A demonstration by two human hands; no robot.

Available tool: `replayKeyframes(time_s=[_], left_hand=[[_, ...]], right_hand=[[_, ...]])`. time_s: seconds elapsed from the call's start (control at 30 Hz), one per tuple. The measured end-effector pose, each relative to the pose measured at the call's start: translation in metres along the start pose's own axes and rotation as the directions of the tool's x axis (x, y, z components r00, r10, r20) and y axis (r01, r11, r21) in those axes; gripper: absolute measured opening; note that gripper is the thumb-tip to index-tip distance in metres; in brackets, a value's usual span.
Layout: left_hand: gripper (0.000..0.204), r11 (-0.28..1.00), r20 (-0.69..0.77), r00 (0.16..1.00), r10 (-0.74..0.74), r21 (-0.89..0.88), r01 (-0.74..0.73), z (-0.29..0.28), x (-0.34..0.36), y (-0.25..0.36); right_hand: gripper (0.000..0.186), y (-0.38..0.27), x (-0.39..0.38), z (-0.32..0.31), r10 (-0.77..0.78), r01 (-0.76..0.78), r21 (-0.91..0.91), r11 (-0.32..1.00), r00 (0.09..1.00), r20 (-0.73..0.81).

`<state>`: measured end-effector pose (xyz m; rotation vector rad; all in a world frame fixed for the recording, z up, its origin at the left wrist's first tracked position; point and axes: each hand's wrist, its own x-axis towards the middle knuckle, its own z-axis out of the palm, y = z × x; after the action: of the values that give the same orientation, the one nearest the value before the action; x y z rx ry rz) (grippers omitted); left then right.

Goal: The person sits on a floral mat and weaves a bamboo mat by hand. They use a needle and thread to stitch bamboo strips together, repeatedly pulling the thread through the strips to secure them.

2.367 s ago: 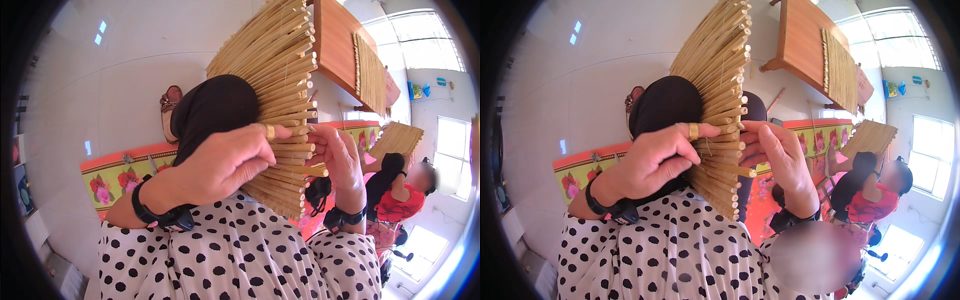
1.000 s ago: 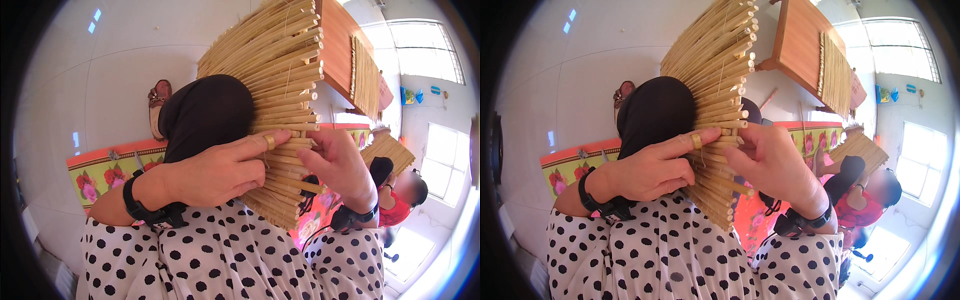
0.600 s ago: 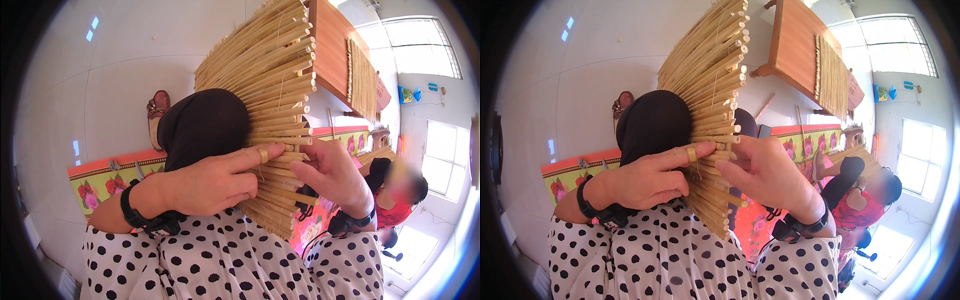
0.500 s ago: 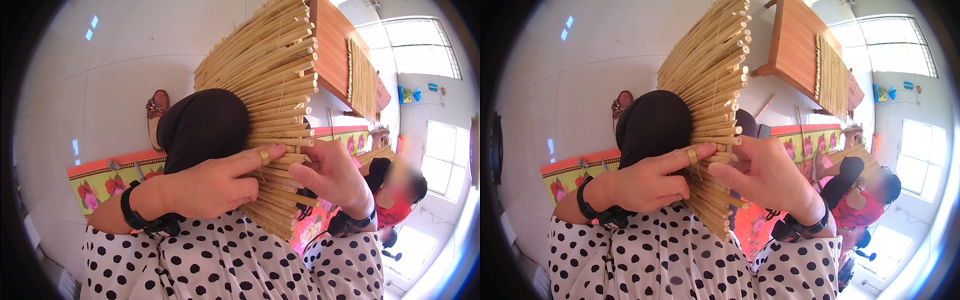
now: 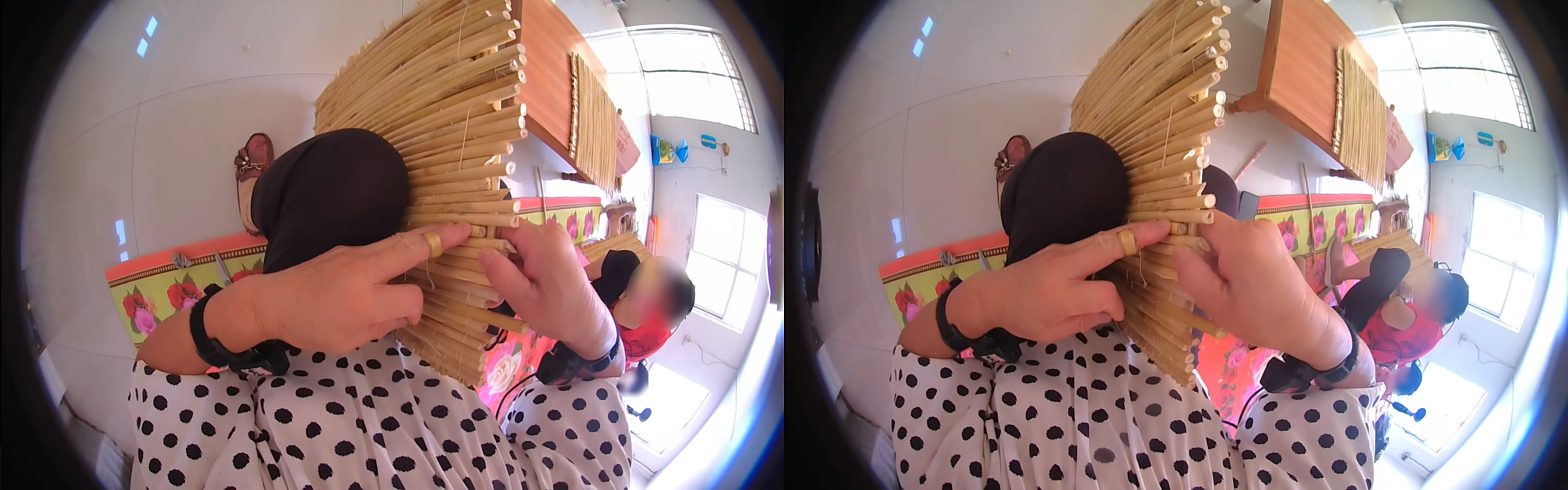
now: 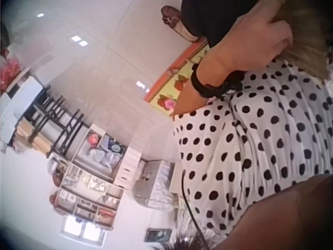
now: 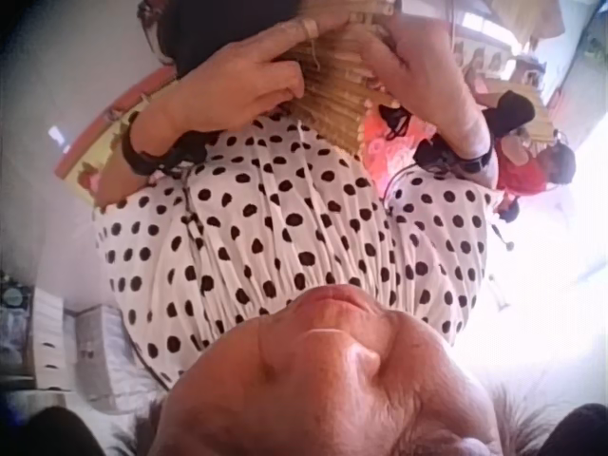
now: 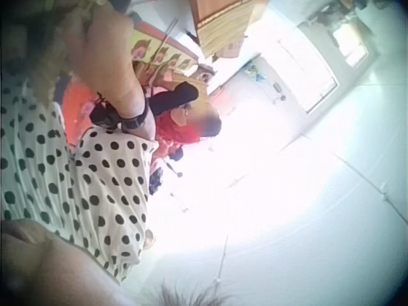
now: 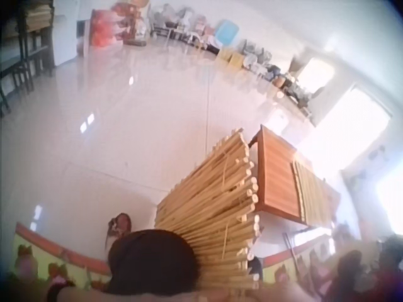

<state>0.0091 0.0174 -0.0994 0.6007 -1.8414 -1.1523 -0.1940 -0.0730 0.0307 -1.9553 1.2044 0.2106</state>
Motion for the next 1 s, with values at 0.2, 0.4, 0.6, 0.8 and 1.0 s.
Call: replayKeyframes(time_s=[0.2, 0.4, 0.6, 0.8, 1.0], left_hand=[[0.010, 1.000, -0.038, 0.999, -0.015, -0.022, 0.015, -0.001, 0.001, -0.001], [0.008, 0.993, -0.164, 0.986, -0.020, 0.111, 0.039, -0.009, -0.001, 0.005], [0.015, 0.936, -0.276, 0.961, 0.003, 0.340, 0.094, -0.025, -0.004, 0.020], [0.009, 0.943, -0.241, 0.964, -0.110, 0.283, 0.178, -0.015, 0.003, 0.023], [0.021, 0.923, -0.220, 0.965, -0.140, 0.323, 0.208, -0.009, 0.005, 0.021]], right_hand=[[0.020, 0.008, 0.001, 0.008, 0.050, -0.044, 0.105, 0.994, 0.997, -0.052], [0.021, 0.010, 0.003, 0.010, 0.084, -0.073, 0.154, 0.985, 0.995, -0.062], [0.028, 0.011, 0.003, 0.008, 0.058, -0.053, 0.057, 0.997, 0.994, -0.089], [0.028, 0.014, 0.003, 0.011, 0.016, -0.008, 0.061, 0.998, 0.992, -0.123], [0.026, 0.012, 0.002, 0.011, 0.028, -0.015, 0.108, 0.994, 0.992, -0.121]])
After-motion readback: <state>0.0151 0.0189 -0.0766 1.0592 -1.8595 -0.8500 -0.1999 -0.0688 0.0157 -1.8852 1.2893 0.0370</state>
